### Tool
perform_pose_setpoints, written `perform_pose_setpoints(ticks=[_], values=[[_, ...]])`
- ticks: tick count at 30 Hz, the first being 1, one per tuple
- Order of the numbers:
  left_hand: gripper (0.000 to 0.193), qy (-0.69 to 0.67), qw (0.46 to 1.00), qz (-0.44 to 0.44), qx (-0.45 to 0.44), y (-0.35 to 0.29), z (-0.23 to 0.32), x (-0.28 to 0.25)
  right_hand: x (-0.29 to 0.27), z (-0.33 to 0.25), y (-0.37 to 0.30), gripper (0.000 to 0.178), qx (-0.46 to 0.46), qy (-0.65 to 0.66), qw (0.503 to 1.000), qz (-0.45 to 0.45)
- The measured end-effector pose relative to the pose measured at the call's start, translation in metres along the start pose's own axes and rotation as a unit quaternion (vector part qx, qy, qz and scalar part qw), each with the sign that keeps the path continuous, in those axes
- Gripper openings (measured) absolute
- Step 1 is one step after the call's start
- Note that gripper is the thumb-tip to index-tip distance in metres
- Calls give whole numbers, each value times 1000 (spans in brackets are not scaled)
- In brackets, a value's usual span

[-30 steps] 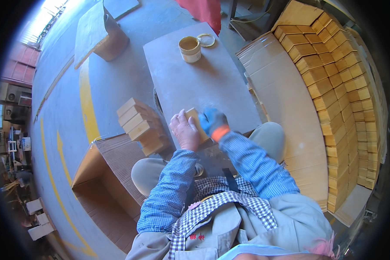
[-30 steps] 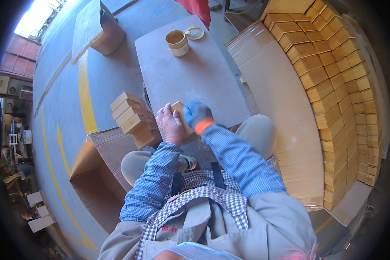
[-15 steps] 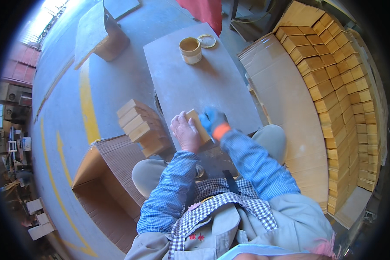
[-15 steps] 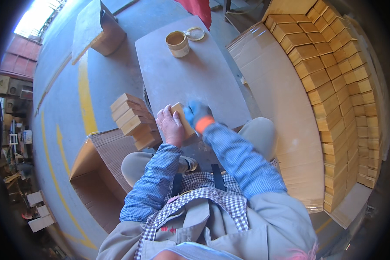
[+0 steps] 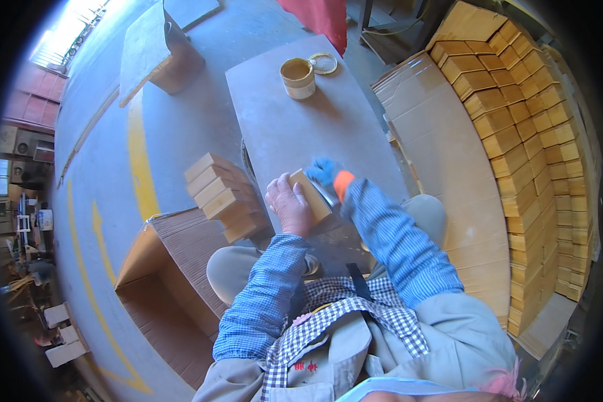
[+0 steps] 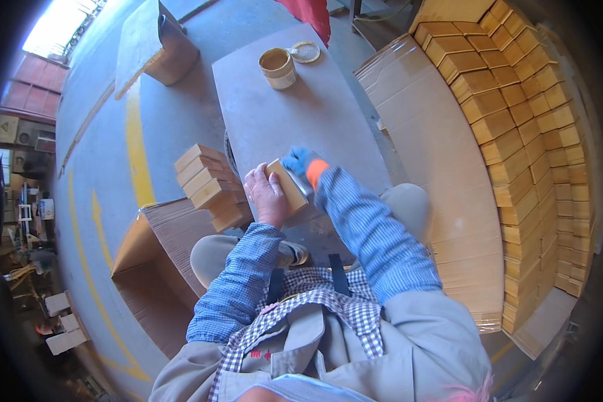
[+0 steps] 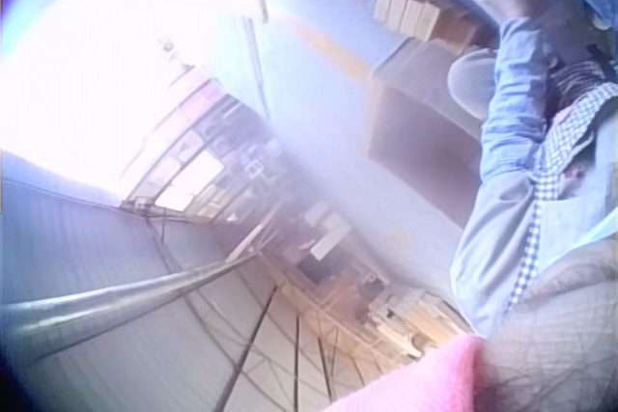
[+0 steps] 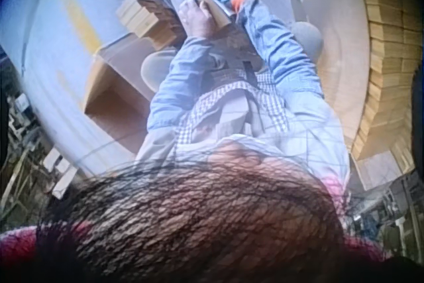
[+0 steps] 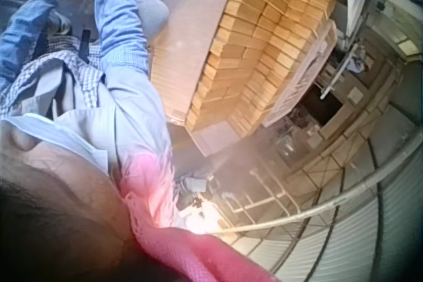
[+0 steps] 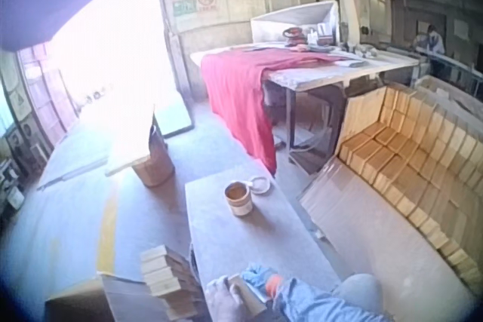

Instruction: The person sits on the floor and assembles small wooden blocks into a rectangular unit. They pick up blocks from a stack, apply glue to the edges, and press them together. The person occasionally inspects the assembled unit and places it on the table.

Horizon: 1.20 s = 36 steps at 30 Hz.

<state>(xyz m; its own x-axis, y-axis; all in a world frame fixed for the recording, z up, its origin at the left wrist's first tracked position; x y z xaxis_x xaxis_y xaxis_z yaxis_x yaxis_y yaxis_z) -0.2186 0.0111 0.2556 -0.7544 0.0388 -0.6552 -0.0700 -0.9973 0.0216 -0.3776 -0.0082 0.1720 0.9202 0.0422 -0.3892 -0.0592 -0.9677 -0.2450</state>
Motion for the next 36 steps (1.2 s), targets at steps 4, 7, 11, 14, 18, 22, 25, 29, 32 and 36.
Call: perform_pose_setpoints(ticks=[4,7,11,14,18,22,25,29,32,36], values=[[38,3,1000,6,-8,0,0,0,-1,3,-13,27,22,-22,999,-38],[37,-6,1000,21,1,-3,1,1,-3,13,-77,21,52,11,988,-142],[37,-15,1000,8,2,-1,1,2,-7,9,-58,21,44,96,990,-91],[37,-12,1000,5,2,1,1,2,-5,-4,0,27,-69,62,994,-51],[35,-7,1000,22,5,1,2,0,-5,9,-13,26,-21,-17,998,-63],[34,-37,998,49,21,-2,0,3,5,28,-119,20,81,74,988,-105],[33,-57,997,55,16,-1,-7,3,21,24,-162,20,55,89,985,-139],[40,-93,994,52,-30,-19,-23,-14,15,20,-127,17,28,157,987,35],[55,-63,992,41,-98,-49,-28,-31,1,25,-90,16,10,154,984,90],[66,62,997,51,20,-48,-4,-37,-8,28,-78,19,4,108,988,107]])
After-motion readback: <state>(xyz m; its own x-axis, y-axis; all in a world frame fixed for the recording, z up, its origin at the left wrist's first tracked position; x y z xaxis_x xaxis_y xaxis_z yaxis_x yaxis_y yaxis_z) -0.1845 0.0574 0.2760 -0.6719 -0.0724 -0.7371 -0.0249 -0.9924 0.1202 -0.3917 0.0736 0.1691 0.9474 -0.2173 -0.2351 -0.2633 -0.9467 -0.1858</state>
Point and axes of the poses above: each hand's wrist, its own y-axis towards the middle knuckle, its own x-axis out of the palm, z = x × y, the point moved 4 cm from there along y, towards the middle knuckle, and after that the axes turned 8 degrees about -y, right-handed, at the moved point
